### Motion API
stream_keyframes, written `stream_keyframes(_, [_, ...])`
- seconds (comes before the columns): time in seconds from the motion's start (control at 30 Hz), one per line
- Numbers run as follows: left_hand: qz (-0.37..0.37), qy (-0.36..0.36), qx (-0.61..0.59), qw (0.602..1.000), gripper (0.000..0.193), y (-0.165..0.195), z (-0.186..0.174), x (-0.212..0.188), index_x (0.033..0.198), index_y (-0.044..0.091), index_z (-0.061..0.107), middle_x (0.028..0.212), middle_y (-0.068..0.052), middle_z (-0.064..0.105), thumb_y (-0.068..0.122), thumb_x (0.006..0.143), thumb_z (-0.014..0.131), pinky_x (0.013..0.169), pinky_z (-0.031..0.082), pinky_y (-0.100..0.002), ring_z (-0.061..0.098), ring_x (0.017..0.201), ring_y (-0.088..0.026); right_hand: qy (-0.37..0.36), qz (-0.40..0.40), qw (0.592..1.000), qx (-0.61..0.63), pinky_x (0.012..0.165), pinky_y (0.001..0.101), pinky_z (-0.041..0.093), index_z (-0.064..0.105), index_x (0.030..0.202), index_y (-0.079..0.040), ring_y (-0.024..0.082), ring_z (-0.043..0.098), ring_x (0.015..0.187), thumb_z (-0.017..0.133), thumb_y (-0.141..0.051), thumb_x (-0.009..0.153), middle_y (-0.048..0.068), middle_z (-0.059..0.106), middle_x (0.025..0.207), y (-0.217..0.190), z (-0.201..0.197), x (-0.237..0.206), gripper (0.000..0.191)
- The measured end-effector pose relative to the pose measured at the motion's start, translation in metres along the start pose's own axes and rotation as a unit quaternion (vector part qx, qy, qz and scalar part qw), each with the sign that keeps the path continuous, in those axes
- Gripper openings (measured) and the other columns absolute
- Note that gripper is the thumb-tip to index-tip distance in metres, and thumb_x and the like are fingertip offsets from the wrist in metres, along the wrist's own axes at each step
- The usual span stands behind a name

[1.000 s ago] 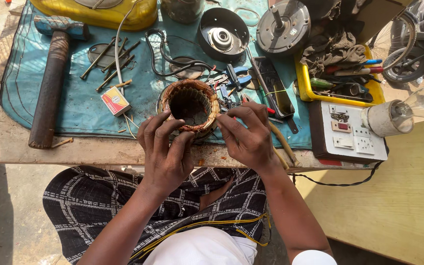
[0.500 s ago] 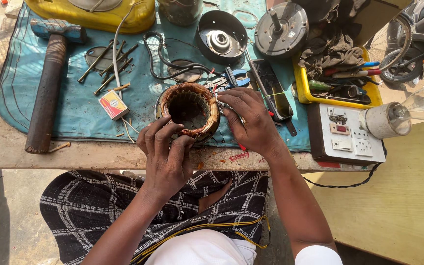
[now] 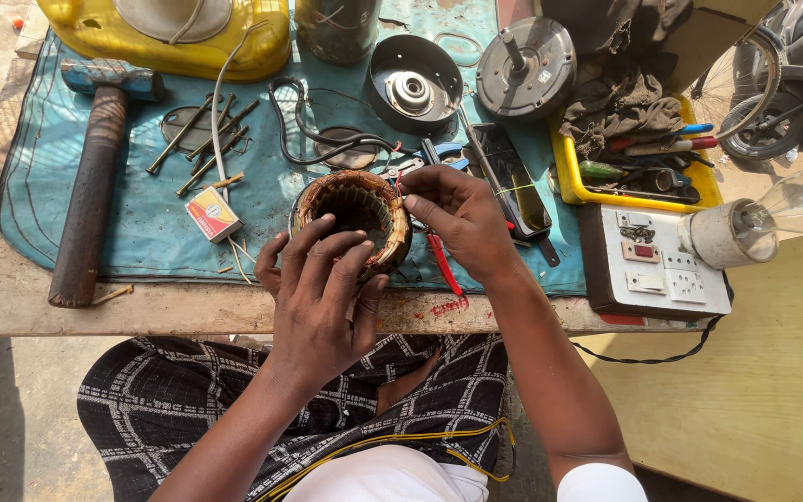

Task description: The person sits at a low outdoor workbench rewinding an electric motor stator. They strip and position insulated wire, feed the wire into the stator slots by hand, press the windings into place, and use pliers to cut and adjust the wire ends.

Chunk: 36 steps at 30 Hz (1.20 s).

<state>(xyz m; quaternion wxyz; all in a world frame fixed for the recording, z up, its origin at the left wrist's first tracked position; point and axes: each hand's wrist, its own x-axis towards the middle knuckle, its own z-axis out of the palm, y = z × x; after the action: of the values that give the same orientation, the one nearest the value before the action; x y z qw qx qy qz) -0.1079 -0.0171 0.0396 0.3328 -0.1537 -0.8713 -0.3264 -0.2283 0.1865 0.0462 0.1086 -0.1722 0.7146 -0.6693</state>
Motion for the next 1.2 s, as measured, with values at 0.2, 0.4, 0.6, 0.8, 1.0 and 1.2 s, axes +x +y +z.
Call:
stream_keyframes(0.2, [-0.016,-0.024,0.001,1.000,0.023,0.000,-0.008,0.028,0.113,0.010,0.069,0.115,-0.005,0.068,0.012,0.090,0.073,0.112,0.026,-0.053,0.057,0.127,-0.028,0.015,-0.001,0.998,0.058,0.095,0.0274,0.058,0.069,0.118,0.003,0.011,0.069,0.102,0.070,-0.001,0.096,0.008,0.074,0.110,0.002,-0.001,0.004,0.022])
stream_keyframes(0.4, [-0.007,-0.116,0.004,0.993,0.019,-0.019,0.006,0.065,0.102,0.007,0.072,0.101,-0.009,0.070,0.009,0.084,0.071,0.092,0.040,-0.049,0.063,0.103,-0.031,0.034,-0.006,0.999,-0.004,0.087,0.0251,0.058,0.072,0.110,0.002,0.009,0.069,0.094,0.070,-0.001,0.096,0.006,0.075,0.101,0.004,-0.002,0.002,0.014])
stream_keyframes(0.6, [0.021,-0.192,0.040,0.980,0.014,-0.030,0.031,0.086,0.090,0.005,0.071,0.090,-0.014,0.069,0.006,0.076,0.070,0.076,0.054,-0.049,0.068,0.087,-0.034,0.054,-0.005,0.999,0.006,0.082,0.0230,0.055,0.073,0.110,0.003,0.008,0.068,0.091,0.071,-0.002,0.094,0.004,0.074,0.099,0.005,-0.003,-0.002,0.017])
stream_keyframes(0.8, [0.061,-0.191,0.065,0.978,0.017,-0.031,0.028,0.088,0.086,0.002,0.071,0.088,-0.015,0.070,0.009,0.070,0.071,0.076,0.056,-0.047,0.069,0.086,-0.033,0.083,0.007,0.995,-0.055,0.082,0.0247,0.055,0.073,0.109,0.005,0.010,0.069,0.089,0.070,-0.002,0.094,0.008,0.075,0.098,0.011,0.006,0.002,0.016])
stream_keyframes(1.0, [0.067,-0.201,0.083,0.974,0.021,-0.038,0.030,0.090,0.088,-0.001,0.068,0.090,-0.018,0.070,0.018,0.079,0.068,0.080,0.058,-0.045,0.069,0.088,-0.032,0.069,-0.009,0.994,-0.082,0.080,0.0249,0.055,0.073,0.114,0.004,0.011,0.069,0.088,0.068,-0.002,0.095,0.009,0.075,0.098,0.014,0.016,0.004,0.020])
stream_keyframes(1.2, [0.000,-0.203,0.055,0.978,0.030,-0.042,0.032,0.090,0.090,-0.003,0.067,0.092,-0.021,0.070,0.025,0.080,0.070,0.077,0.057,-0.047,0.068,0.089,-0.038,0.076,-0.023,0.994,-0.082,0.082,0.0244,0.055,0.072,0.114,0.004,0.011,0.069,0.090,0.070,-0.002,0.095,0.008,0.075,0.101,0.012,0.016,0.003,0.020])
